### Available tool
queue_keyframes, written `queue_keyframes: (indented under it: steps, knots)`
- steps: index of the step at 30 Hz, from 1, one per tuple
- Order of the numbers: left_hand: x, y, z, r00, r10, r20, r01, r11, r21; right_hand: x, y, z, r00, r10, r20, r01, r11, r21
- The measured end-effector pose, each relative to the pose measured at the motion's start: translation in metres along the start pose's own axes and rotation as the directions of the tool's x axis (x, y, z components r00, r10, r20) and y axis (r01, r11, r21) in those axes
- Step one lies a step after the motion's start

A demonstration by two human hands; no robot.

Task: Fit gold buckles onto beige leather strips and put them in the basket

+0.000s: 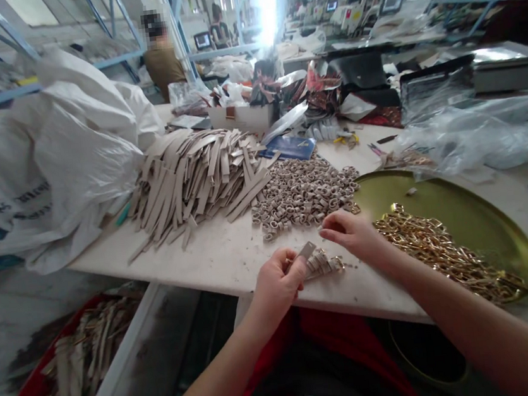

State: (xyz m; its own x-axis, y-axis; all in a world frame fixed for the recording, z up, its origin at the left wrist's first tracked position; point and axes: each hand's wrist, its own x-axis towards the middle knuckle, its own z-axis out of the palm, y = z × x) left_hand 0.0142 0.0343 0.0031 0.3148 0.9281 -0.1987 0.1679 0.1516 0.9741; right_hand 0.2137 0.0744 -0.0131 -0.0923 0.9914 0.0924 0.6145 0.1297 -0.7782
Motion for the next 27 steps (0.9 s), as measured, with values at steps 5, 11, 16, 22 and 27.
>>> queue_keyframes:
  steps: [5,11,16,22,27]
  knots:
    - [-0.023,0.015,0.01,0.993,0.101,-0.06,-0.094,0.99,0.109,-0.052,-0.04,0.019,0.964,0.188,0.188,-0.259,0.499,0.827]
    - [-0.048,0.017,0.015,0.964,0.224,-0.146,-0.146,0.899,0.413,-0.081,-0.05,0.034,0.949,0.225,0.221,-0.279,0.27,0.921]
    - [-0.06,0.016,0.014,0.965,0.231,-0.127,-0.132,0.841,0.524,-0.088,-0.049,0.038,0.949,0.212,0.231,-0.29,0.315,0.904]
    - [-0.062,0.011,0.012,0.979,0.204,0.008,-0.179,0.836,0.518,-0.093,-0.044,0.033,0.95,0.198,0.241,-0.302,0.39,0.87]
    - [-0.056,0.008,0.007,0.975,0.171,0.144,-0.223,0.784,0.579,-0.096,-0.035,0.026,0.976,0.154,0.153,-0.216,0.744,0.632]
